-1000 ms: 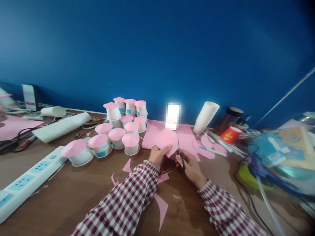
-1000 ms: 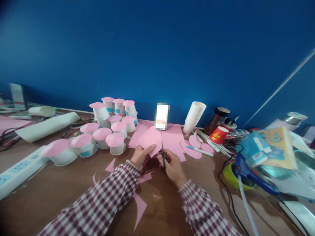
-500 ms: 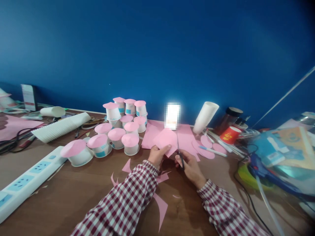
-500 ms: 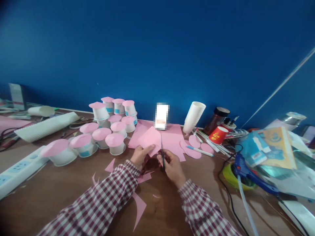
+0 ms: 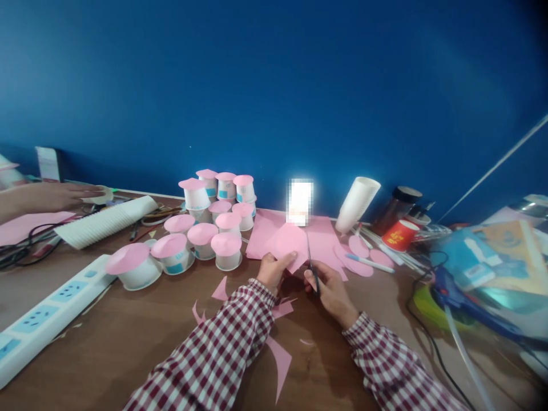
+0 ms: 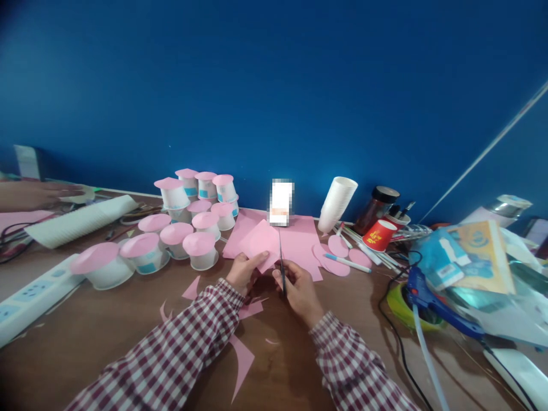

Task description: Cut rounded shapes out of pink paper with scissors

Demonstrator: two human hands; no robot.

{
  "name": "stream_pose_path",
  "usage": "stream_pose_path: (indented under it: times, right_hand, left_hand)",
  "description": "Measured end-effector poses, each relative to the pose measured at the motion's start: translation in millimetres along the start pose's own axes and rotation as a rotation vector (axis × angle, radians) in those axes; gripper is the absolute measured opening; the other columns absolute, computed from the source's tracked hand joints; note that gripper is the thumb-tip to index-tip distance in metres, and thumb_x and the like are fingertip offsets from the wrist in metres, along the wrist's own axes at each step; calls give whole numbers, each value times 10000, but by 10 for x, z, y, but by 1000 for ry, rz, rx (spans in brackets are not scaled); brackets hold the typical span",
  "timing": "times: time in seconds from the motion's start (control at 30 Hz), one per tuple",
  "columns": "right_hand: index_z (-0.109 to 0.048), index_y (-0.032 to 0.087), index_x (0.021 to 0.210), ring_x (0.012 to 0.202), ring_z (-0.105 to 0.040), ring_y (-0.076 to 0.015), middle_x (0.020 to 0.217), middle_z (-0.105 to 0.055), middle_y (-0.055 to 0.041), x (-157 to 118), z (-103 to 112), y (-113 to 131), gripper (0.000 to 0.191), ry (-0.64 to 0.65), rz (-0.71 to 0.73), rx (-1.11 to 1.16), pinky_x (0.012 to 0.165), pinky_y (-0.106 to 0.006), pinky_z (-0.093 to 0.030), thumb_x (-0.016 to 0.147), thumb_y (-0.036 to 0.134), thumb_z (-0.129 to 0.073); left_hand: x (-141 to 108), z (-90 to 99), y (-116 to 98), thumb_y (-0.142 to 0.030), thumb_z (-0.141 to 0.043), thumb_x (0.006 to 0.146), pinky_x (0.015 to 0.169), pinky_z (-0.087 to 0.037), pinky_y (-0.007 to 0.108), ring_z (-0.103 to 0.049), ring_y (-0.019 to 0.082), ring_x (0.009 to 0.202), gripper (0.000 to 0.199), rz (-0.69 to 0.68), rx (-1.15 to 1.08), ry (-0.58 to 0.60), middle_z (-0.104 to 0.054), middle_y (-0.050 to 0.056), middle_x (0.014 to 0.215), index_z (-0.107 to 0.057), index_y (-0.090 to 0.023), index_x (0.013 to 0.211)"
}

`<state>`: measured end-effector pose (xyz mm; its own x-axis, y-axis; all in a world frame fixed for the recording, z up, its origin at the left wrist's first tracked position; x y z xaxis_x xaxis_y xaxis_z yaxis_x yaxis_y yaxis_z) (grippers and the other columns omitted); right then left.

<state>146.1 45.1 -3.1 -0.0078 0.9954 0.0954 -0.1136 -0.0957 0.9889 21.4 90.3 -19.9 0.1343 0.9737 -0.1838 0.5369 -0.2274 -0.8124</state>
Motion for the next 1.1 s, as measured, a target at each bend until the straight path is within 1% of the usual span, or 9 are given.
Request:
stream_pose_path:
  times: [0.1,0.17,0.33,0.47,0.83,1.1]
  right_hand:
    - [-642,159,1037,547,-540,-128,652,-577,-4,-6,8,8,371,-3,9,-18,494,-231,-463,818,459,-631]
    - [-645,157,1033,548,-543,-129,646,-580,-5,-11,13,14,368,-7,12,-31,499,-232,-464,818,457,-630]
    - [-636,151,1025,531,-532,-123,640,-571,4,-10,3,27,377,1,10,-8,492,-231,-453,813,462,-631]
    - [-629,147,1038,529,-527,-119,644,-565,6,-4,1,13,386,1,-5,8,479,-223,-437,810,459,-637]
    - [-629,150,1038,527,-521,-127,618,-555,10,3,15,-12,380,-4,2,-9,481,-231,-434,817,459,-627]
    - [-628,145,1043,518,-520,-125,614,-551,11,-13,11,6,395,-7,-13,-15,472,-230,-426,811,465,-626]
  left_hand:
    - [-4,-30,-19,-290,-840,553,595,-528,295,-667,208,660,384,-15,-35,25,-719,123,751,-691,-60,822]
    - [-5,-35,-18,-291,-842,551,606,-531,303,-669,214,667,389,-10,-34,29,-718,127,749,-690,-54,821]
    - [-3,-17,-6,-303,-847,539,588,-526,297,-665,211,650,388,0,-24,14,-713,122,729,-687,-57,792]
    - [3,-24,-12,-305,-840,551,578,-520,296,-655,200,620,376,-15,-6,25,-706,115,702,-686,-50,780]
    - [-10,-20,-5,-299,-847,541,584,-525,293,-665,206,649,392,7,-24,19,-711,120,728,-687,-52,799]
    - [4,-15,1,-302,-844,543,522,-506,281,-650,195,592,386,6,-12,15,-703,111,694,-683,-55,793]
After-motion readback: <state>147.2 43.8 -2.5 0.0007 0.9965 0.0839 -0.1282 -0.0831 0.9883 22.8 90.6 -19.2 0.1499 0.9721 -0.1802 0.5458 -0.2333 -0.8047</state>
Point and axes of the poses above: each hand's wrist, its own x-axis towards the middle knuckle, its own z-axis out of the back of the hand, y = z × x, the point moved 9 cm from there along x, towards the middle knuckle
